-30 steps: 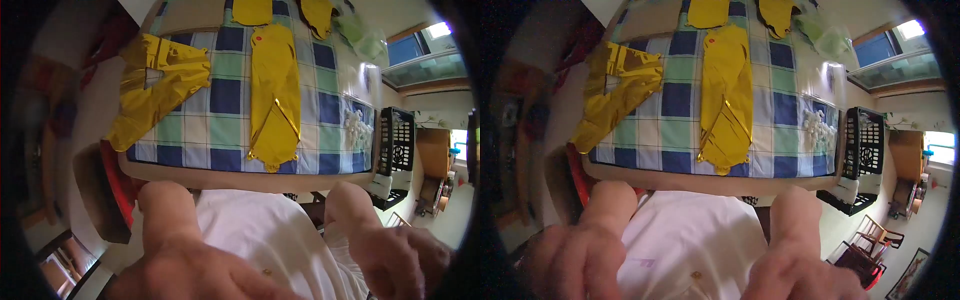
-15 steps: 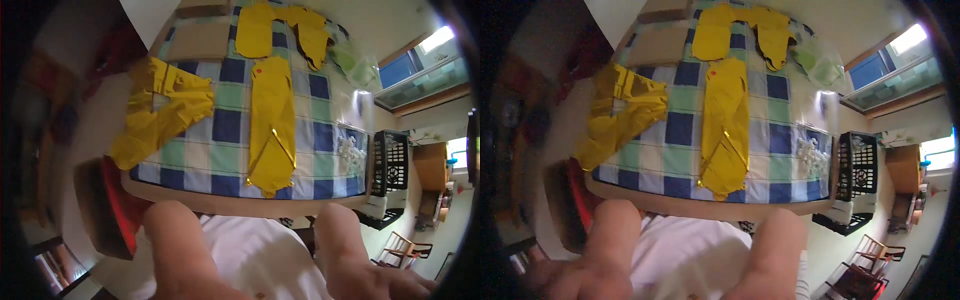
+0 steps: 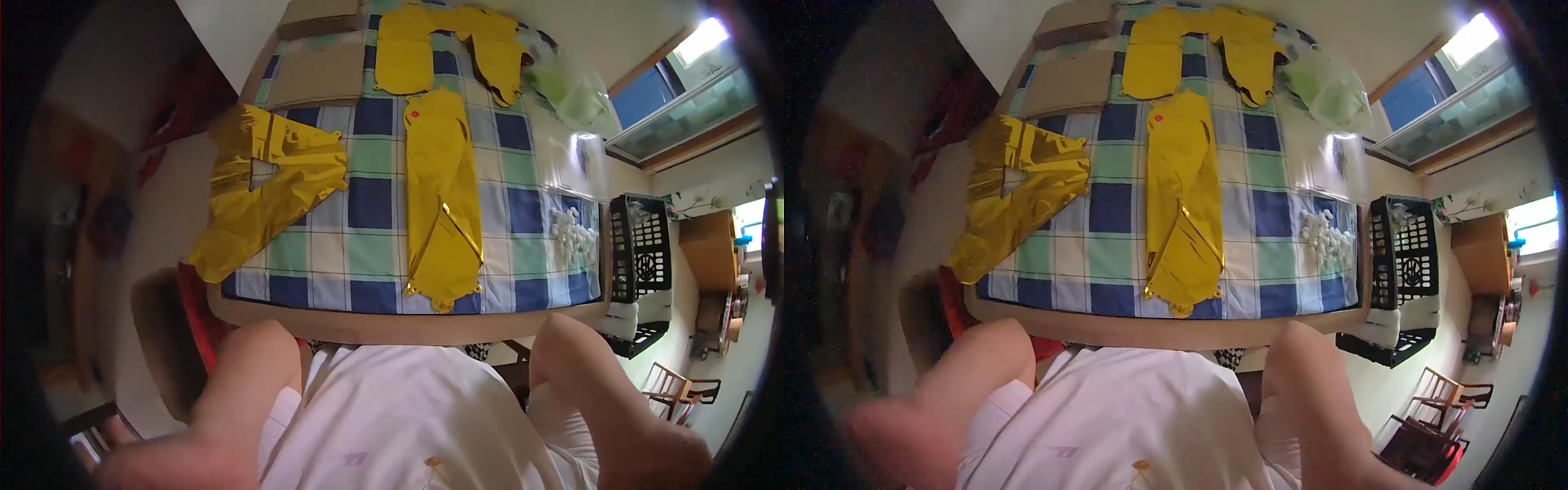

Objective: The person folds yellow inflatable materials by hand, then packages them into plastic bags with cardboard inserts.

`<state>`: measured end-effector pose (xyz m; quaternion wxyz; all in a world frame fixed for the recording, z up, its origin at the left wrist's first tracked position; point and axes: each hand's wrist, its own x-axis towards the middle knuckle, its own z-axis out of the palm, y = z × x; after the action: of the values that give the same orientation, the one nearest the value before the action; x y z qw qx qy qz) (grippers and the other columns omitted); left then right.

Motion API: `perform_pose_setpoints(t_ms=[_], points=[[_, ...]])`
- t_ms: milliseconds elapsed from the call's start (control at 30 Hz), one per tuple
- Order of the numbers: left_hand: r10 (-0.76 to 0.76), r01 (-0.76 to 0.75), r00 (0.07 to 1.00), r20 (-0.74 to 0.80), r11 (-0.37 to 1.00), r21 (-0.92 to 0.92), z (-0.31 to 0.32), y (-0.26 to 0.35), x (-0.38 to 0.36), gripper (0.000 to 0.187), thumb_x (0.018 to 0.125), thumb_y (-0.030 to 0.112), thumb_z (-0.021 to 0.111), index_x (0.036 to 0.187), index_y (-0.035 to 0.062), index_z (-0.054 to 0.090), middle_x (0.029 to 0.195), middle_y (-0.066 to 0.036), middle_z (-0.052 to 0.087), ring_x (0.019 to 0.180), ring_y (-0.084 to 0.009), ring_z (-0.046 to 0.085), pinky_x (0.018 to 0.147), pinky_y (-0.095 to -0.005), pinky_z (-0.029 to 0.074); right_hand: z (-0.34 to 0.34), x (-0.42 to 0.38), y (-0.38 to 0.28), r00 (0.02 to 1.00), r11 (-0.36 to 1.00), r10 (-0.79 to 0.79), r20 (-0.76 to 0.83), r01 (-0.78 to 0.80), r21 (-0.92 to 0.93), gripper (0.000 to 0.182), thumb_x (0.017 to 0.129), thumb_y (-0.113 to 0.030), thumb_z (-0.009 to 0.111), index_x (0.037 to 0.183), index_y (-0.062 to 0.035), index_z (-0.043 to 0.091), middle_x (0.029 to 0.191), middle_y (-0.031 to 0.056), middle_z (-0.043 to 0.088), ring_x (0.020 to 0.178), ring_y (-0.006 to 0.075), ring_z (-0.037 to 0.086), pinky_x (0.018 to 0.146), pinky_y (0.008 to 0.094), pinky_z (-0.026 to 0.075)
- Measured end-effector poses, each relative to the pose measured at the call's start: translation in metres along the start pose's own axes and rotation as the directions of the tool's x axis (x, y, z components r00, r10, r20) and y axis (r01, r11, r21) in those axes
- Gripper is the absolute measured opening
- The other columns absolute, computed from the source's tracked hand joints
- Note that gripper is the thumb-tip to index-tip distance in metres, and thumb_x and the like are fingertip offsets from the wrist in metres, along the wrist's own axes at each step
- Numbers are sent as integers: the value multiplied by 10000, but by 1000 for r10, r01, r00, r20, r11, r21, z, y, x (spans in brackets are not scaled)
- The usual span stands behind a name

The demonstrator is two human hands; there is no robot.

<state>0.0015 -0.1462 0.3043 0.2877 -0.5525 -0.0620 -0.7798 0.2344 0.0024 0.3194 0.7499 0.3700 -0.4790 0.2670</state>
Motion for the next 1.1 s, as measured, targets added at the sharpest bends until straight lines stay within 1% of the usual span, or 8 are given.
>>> perform_pose_setpoints(t_ms=[133, 167, 200, 300, 333, 433, 733, 1100], points=[[-144, 75, 983, 117, 885, 459, -44, -44, -18, 293, 908, 182, 479, 1148, 89, 620, 1161, -61, 615, 1092, -189, 552, 963, -333, 406, -17, -16, 29, 995, 828, -91, -36, 96, 553, 265, 973, -202, 462, 1166, -56, 571, 1164, 158, 596, 1126, 372, 540, 965, 421, 424], [-241, 104, 959, 148, 786, 610, -57, -68, -31, 284, 913, 198, 490, 1138, 89, 624, 1147, -68, 620, 1079, -195, 561, 950, -330, 416, -55, -25, 5, 899, 871, -414, -140, 347, -347, 217, 853, -256, 590, 928, -59, 536, 987, 89, 575, 951, 183, 536, 821, 328, 431], [-373, 127, 912, 173, 656, 744, -69, -96, -47, 276, 918, 213, 502, 1128, 88, 629, 1132, -75, 625, 1067, -200, 570, 937, -327, 426, -52, -40, -7, 947, 971, 209, -243, -230, -63, 219, 856, -253, 581, 920, -50, 528, 966, 114, 577, 943, 205, 548, 818, 348, 444], [-929, 298, 290, -228, -139, 944, -89, -178, -115, 265, 926, 175, 538, 1153, 61, 612, 1185, -118, 611, 1109, -247, 565, 944, -341, 428, -67, -103, 41, 822, 543, 559, 104, -269, -795, 113, 843, -10, 507, 928, -14, 581, 906, 130, 616, 832, 221, 587, 755, 328, 493], [-905, 404, 404, 130, 304, 863, -172, -229, -204, 277, 908, 192, 565, 1142, 51, 611, 1188, -142, 602, 1108, -289, 559, 938, -367, 434, -77, -129, 42, 713, 437, 701, 8, -420, -795, 147, 836, 34, 491, 948, -13, 573, 939, 144, 624, 874, 252, 593, 764, 345, 488], [-984, 29, -30, 174, 173, 985, -220, -272, -283, 421, 799, 171, 648, 1191, 51, 550, 1166, -160, 573, 1093, -341, 533, 963, -423, 418, -92, -168, 40, 512, 235, 859, -30, -445, -864, 249, 797, 129, 472, 964, -12, 590, 938, 140, 619, 882, 273, 600, 746, 341, 488], [-945, -103, -306, 114, 152, 983, -217, -291, -275, 384, 737, 60, 653, 1114, 67, 579, 1098, -188, 575, 1075, -356, 530, 927, -431, 433, -119, -193, 12, 341, 17, 920, -193, -527, -850, 264, 793, 147, 482, 967, -3, 611, 911, 132, 608, 806, 229, 615, 708, 303, 500], [-973, -124, -44, 227, 231, 965, -216, -269, -275, 267, 759, 19, 594, 1026, 26, 588, 1152, -163, 554, 1103, -335, 511, 930, -415, 435, -106, -204, 22, 322, 55, 930, -177, -598, -799, 243, 794, 147, 486, 940, 12, 626, 872, 123, 605, 778, 214, 619, 699, 288, 498]])
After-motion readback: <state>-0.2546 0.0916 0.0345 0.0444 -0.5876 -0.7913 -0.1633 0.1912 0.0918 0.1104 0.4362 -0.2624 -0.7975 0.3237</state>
